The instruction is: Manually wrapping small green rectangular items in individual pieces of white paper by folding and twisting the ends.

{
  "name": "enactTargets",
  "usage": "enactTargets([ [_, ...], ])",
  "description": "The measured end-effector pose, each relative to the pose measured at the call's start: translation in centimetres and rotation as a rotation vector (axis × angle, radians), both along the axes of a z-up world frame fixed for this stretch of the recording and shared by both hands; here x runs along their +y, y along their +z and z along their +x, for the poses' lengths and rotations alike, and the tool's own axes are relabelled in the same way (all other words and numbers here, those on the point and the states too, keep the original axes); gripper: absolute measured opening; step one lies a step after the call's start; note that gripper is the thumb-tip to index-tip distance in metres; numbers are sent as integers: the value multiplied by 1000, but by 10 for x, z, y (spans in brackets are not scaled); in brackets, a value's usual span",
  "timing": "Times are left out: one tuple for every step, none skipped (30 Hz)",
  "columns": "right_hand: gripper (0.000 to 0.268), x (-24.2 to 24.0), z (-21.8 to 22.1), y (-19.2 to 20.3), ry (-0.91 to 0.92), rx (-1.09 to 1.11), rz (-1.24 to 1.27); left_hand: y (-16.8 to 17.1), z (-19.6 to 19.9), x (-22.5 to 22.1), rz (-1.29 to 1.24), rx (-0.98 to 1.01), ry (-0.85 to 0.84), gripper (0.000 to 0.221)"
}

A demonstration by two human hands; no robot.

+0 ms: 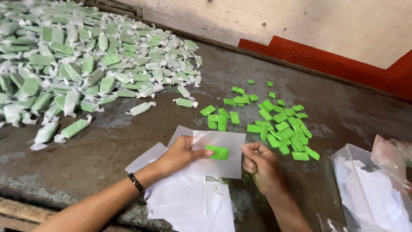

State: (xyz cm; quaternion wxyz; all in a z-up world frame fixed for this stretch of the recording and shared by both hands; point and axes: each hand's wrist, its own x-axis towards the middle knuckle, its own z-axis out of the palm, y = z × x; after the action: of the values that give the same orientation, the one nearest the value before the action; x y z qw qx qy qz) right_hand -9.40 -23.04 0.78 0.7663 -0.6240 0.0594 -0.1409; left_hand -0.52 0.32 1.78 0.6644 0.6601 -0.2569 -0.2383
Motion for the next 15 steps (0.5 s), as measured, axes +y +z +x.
enactTargets([
  [3, -1, 1, 2, 8, -15, 78, 2, 0, 0, 24, 44, 13, 17],
  [3, 7, -5, 13, 8, -13, 78, 3, -4, 0, 24, 45, 13, 17],
  [23, 15, -8, 25, -11, 78, 2, 7, -6, 1, 32, 23, -29, 18],
  [47, 23, -11, 37, -29, 170, -75, 11, -8, 2, 40, 0, -70, 21],
  [47, 27, -10, 37, -21, 162, -77, 10, -10, 1, 39, -7, -61, 21],
  [52, 30, -9, 36, 1, 204, -83, 9, -10, 1, 28, -11, -112, 19],
  [58, 34, -9, 33, 22, 250, -88, 6, -12, 0, 18, -11, -165, 18],
  [58, 32, -8, 33, 28, 247, -89, 9, -14, 1, 18, -13, -159, 18],
  [38, 30, -8, 31, -66, 209, -183, 12, -17, 1, -8, -34, -185, 20],
  [22, 27, -9, 29, -160, 170, -276, 14, -19, 2, -33, -54, -211, 22],
  [22, 26, -10, 33, -160, 176, -277, 9, -17, 1, -34, -48, -213, 22],
  [20, 25, -10, 37, -220, 169, -193, 5, -16, 0, -8, -41, -179, 17],
  [18, 25, -10, 42, -278, 158, -109, 2, -13, -1, 18, -38, -144, 15],
  [18, 23, -12, 41, -277, 160, -110, 3, -14, -1, 17, -36, -143, 15],
  [37, 21, -12, 40, -143, 190, -136, 5, -15, 0, -9, -3, -118, 13],
])
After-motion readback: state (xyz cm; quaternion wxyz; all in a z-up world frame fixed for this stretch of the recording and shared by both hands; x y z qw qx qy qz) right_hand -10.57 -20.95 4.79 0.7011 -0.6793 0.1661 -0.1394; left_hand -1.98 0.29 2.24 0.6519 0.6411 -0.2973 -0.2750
